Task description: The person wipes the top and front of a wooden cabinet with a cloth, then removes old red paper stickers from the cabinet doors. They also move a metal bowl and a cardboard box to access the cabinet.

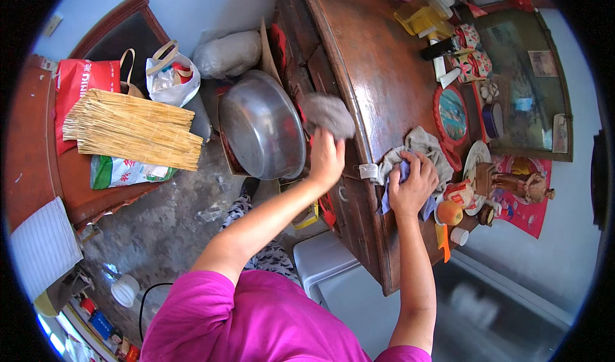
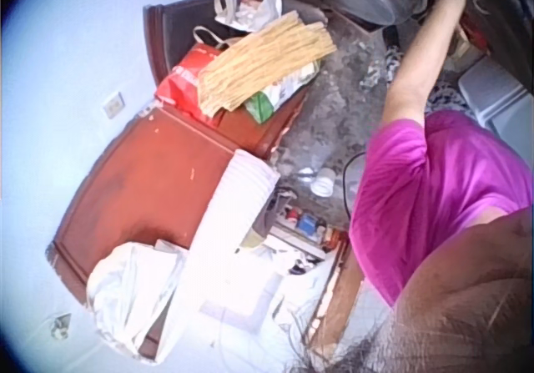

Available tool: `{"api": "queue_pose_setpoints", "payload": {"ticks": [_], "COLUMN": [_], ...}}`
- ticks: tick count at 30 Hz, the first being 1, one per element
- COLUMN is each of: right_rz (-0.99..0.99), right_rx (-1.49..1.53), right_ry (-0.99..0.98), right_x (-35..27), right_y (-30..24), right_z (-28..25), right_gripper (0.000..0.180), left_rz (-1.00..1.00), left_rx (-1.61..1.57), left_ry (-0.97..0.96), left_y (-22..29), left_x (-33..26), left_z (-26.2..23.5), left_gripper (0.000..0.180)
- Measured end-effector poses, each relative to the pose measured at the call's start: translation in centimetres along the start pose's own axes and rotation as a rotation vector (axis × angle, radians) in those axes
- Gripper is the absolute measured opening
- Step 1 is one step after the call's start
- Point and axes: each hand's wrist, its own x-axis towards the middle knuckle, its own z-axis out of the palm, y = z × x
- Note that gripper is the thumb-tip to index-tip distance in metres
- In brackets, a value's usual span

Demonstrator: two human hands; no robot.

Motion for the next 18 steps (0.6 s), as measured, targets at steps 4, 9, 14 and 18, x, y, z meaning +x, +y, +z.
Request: {"api": "queue_pose_setpoints", "payload": {"ticks": [4,9,14,18], "right_rz": [-0.01,-0.026,-0.029,-0.013], "right_rx": [0.001,-0.013,0.007,-0.006], "right_ry": [-0.001,0.001,-0.004,0.006], "right_x": [0.0,-0.2,0.2,0.1], "right_y": [0.0,0.1,-0.2,0.0], "right_z": [0.3,0.2,0.3,-0.3], "right_gripper": [0.032,0.03,0.029,0.029], "left_rz": [-0.092,0.015,-0.084,-0.147], "left_rx": [-0.119,-0.029,-0.024,-0.529], "left_ry": [-0.201,-0.297,-0.075,-0.045], "left_y": [1.9,2.4,-3.3,-5.4], "left_x": [-7.9,-8.1,-0.4,9.3], "left_z": [-1.2,-4.4,-5.9,-4.7], "left_gripper": [0.044,0.037,0.05,0.05]}}
